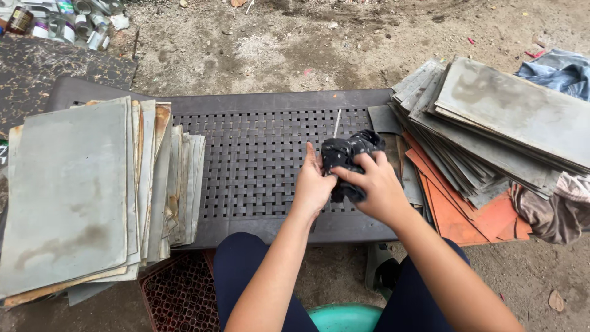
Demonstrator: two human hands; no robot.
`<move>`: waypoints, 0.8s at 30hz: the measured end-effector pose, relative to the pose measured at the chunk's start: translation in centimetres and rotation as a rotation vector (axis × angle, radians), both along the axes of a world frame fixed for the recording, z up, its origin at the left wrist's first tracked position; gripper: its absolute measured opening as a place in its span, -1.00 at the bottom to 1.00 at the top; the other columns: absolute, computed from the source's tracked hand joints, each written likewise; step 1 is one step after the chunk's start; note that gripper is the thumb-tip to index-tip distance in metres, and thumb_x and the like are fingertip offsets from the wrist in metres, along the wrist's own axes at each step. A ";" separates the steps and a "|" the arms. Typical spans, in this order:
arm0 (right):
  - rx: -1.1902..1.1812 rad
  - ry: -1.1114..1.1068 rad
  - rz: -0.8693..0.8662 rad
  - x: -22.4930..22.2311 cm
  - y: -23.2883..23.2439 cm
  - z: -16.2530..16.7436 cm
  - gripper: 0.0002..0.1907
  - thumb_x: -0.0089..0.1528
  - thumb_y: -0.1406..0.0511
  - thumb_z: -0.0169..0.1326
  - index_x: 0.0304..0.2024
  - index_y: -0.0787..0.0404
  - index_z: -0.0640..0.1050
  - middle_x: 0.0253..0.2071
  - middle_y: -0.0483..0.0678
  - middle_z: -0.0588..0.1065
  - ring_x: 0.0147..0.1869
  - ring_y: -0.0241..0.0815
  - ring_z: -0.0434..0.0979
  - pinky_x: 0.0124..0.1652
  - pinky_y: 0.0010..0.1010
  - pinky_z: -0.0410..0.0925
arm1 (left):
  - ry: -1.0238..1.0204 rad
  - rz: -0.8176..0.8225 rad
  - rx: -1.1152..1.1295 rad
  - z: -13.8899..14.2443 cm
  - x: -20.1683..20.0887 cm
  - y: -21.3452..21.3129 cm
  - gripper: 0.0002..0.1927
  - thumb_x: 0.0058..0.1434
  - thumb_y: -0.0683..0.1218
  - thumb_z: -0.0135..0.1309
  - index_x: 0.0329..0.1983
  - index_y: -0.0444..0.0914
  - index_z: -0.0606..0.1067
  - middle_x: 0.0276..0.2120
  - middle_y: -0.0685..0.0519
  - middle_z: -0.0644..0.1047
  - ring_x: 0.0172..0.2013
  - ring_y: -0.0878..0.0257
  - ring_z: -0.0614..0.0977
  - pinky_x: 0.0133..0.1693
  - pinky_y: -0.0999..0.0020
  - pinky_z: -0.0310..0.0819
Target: The person sits on a low stool and wipes rectangular metal sheets with a dark cloth. They pick up sheets from a stack on the left, wipe both sides, and place them on a stack on the right.
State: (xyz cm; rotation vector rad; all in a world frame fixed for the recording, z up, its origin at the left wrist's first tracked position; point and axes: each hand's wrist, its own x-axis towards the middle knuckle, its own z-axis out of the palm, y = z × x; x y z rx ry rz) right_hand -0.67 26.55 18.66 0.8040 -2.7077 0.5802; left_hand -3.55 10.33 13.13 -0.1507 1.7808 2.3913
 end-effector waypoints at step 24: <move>-0.475 -0.794 -0.409 -7.3 -4.4 -19.7 -0.45 0.05 0.25 0.21 0.13 -0.20 0.60 0.01 0.03 0.49 0.12 0.12 0.57 0.13 -0.22 0.41 | 0.073 0.153 0.111 -2.0 8.1 -6.8 0.07 -0.05 -0.55 -0.24 0.59 -0.22 -0.13 0.46 -0.11 0.28 0.41 0.23 0.32 0.10 0.54 0.24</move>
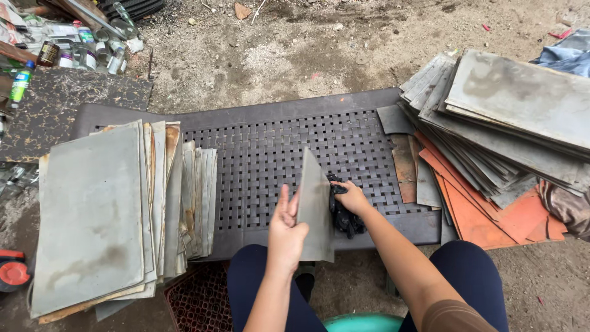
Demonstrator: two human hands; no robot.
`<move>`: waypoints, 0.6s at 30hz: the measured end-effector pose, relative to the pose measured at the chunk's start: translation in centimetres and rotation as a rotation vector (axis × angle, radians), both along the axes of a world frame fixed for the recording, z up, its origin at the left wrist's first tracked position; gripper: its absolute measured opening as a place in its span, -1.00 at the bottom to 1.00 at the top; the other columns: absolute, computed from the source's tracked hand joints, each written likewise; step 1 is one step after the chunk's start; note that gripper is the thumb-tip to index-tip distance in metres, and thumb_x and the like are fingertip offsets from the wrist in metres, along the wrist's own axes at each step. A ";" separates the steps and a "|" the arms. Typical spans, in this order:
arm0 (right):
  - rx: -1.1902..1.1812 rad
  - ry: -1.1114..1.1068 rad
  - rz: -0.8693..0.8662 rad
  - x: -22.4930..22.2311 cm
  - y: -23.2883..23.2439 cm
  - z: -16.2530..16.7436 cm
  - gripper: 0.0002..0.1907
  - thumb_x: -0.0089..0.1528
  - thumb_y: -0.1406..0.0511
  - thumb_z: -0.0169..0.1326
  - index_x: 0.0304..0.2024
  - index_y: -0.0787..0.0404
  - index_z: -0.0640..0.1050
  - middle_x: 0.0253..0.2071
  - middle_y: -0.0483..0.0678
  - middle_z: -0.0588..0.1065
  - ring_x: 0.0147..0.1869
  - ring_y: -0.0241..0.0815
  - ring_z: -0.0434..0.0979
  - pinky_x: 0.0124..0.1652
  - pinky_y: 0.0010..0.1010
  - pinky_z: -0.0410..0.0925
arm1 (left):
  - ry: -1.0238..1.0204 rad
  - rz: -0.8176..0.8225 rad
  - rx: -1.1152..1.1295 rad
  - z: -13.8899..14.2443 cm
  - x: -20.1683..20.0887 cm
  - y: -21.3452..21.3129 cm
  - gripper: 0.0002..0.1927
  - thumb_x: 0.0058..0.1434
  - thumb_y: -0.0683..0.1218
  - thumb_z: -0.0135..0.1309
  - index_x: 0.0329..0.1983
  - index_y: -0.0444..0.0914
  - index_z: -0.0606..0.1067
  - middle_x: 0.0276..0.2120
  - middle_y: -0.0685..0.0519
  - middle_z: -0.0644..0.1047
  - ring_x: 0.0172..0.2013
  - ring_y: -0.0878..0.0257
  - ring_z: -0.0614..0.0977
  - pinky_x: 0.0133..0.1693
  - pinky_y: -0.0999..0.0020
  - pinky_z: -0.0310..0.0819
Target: The person sits on a low stool and wipes rectangular metal sheets with a dark cloth. They pick up sheets from a stack on the left, wipe both sides, and place them on a stack on the right.
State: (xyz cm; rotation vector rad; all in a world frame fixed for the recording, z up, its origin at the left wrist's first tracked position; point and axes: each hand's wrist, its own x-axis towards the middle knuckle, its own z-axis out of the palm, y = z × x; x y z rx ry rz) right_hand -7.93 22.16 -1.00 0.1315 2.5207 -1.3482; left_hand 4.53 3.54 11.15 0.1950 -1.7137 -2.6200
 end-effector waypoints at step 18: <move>-0.160 0.237 0.261 -1.3 3.0 7.8 -0.43 0.06 0.37 0.13 0.13 -0.13 0.61 -0.12 0.03 0.44 0.05 0.05 0.52 0.11 -0.22 0.41 | -0.120 -0.219 -0.472 0.2 -0.2 -0.4 -0.21 0.10 -0.43 -0.13 0.47 -0.29 0.19 0.36 -0.07 0.39 0.36 0.20 0.40 0.29 0.38 0.19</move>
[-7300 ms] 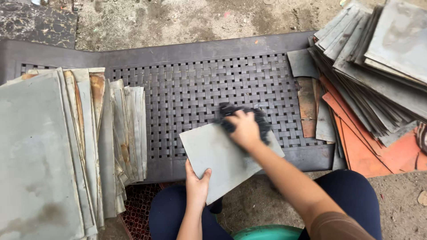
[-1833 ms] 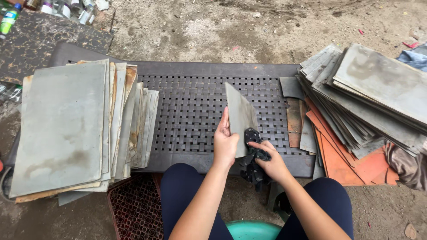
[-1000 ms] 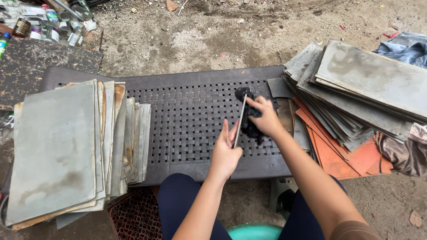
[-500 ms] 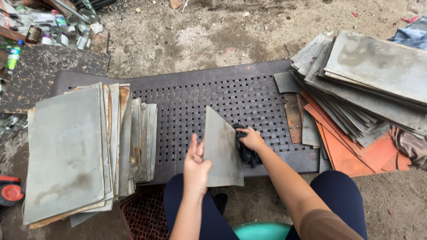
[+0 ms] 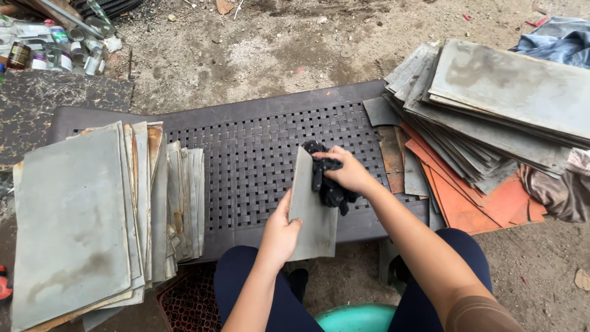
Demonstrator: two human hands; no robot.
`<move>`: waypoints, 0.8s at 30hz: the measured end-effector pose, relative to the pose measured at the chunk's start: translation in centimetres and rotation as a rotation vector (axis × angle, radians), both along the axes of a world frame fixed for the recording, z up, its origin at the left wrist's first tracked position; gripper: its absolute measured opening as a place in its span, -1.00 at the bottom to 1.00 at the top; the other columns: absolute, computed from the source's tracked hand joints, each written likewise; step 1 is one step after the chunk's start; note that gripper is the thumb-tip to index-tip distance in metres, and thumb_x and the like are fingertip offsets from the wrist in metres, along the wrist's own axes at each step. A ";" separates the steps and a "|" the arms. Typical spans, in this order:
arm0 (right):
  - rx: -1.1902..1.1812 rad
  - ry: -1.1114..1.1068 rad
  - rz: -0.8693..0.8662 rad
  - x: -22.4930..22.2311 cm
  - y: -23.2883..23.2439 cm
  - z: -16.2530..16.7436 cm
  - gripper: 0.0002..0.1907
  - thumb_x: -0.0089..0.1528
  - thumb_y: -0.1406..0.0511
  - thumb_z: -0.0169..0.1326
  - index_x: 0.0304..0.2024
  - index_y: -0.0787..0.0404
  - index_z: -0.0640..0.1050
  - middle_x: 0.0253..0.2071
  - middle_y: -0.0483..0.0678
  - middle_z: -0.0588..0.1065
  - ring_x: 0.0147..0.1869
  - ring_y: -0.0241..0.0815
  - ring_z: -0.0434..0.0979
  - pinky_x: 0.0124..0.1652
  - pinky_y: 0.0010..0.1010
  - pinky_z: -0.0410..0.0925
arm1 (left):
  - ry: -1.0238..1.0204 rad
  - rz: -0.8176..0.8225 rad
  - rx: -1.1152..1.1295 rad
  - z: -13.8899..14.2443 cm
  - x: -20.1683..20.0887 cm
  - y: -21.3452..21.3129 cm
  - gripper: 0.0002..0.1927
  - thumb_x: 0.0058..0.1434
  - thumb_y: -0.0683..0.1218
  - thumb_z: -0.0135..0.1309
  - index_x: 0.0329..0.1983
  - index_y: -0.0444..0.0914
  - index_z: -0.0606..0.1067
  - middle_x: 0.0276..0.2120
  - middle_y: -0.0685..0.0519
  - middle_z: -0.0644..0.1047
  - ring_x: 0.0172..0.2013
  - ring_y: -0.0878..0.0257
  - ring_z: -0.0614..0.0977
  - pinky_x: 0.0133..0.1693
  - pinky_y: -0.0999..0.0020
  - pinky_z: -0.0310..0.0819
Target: The person sits on a low stool and wipes rectangular metal sheets with a dark cloth. They pick up sheets from a stack on the left, wipe both sides, and place them on a stack on the right.
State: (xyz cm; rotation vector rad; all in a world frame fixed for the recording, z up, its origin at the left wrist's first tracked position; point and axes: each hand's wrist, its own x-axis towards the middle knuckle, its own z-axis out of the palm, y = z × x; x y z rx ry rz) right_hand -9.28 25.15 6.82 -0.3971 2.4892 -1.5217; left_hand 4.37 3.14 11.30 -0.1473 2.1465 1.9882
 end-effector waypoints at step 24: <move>-0.559 -0.542 -0.209 0.1 12.8 0.5 -0.68 0.12 0.24 0.31 -0.11 0.21 0.60 -0.25 -0.11 0.54 -0.22 -0.18 0.51 -0.17 -0.25 0.39 | 0.376 0.539 0.200 1.1 5.5 -9.5 -0.26 -0.01 -0.36 0.22 0.28 -0.36 0.28 0.29 -0.10 0.37 0.26 0.19 0.44 0.16 0.28 0.44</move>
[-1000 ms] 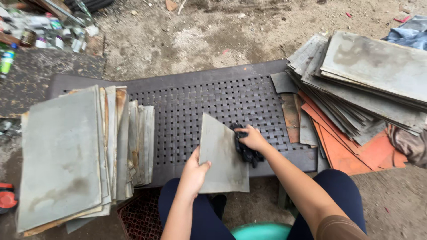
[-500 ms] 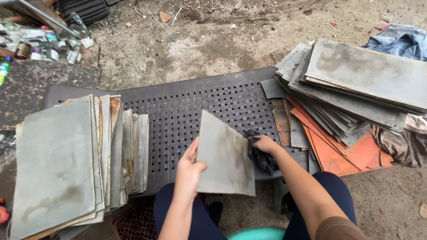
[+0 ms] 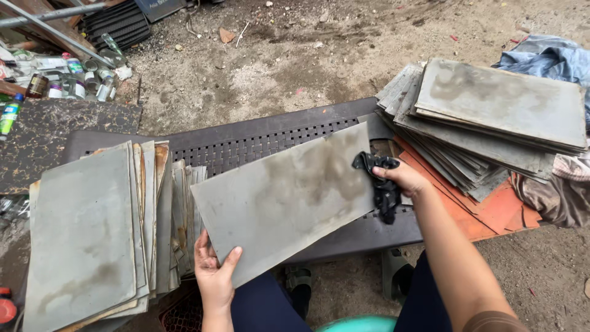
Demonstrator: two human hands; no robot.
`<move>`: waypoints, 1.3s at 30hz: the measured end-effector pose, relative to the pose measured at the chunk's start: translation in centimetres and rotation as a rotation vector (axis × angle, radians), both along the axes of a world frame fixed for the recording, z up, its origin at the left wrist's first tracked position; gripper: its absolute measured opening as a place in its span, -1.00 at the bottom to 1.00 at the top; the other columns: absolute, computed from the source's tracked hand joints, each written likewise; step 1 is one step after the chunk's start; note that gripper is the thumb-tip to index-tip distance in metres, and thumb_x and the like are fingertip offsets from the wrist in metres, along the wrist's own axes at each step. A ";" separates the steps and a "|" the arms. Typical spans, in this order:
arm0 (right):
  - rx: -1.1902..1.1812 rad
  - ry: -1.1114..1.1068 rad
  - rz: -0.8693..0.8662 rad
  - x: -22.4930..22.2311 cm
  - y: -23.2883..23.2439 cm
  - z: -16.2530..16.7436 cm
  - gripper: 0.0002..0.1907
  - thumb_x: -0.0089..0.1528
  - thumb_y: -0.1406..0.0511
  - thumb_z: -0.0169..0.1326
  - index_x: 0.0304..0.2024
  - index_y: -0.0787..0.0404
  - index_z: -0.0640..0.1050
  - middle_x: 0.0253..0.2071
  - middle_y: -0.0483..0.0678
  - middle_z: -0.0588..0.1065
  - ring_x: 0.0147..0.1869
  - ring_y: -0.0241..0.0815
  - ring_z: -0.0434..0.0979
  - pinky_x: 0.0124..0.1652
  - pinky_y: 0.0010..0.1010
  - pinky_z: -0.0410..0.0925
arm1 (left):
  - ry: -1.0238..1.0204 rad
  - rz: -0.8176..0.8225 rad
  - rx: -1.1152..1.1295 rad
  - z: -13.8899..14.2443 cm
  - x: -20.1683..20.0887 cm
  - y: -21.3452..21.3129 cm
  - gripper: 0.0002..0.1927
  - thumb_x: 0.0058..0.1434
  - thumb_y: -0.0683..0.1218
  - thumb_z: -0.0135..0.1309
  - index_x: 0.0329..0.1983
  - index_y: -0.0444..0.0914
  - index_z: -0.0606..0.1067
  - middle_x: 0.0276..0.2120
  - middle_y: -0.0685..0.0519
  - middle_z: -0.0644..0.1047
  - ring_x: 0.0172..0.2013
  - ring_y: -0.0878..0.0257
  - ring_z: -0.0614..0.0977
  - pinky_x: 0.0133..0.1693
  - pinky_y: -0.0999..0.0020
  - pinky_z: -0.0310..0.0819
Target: The person sits on a low stool and wipes rectangular metal sheets with a dark cloth. They pick up sheets from a stack on the left, wipe both sides, and place them on a stack on the right.
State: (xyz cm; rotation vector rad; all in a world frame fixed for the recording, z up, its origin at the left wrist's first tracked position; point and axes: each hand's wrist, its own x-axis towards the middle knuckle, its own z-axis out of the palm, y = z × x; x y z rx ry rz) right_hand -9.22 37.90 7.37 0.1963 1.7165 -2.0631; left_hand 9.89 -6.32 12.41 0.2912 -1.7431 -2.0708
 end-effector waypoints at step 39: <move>1.442 1.407 0.099 2.9 -6.8 10.5 -0.45 -0.19 0.34 0.33 -0.11 -0.13 0.65 0.02 -0.07 0.44 0.21 0.25 0.29 -0.01 0.15 0.22 | -0.063 -0.073 -0.302 -5.7 -9.4 15.4 -0.85 0.25 -0.15 0.25 -0.13 -0.27 0.62 -0.41 0.01 0.67 -0.38 0.37 0.60 -0.30 0.38 0.50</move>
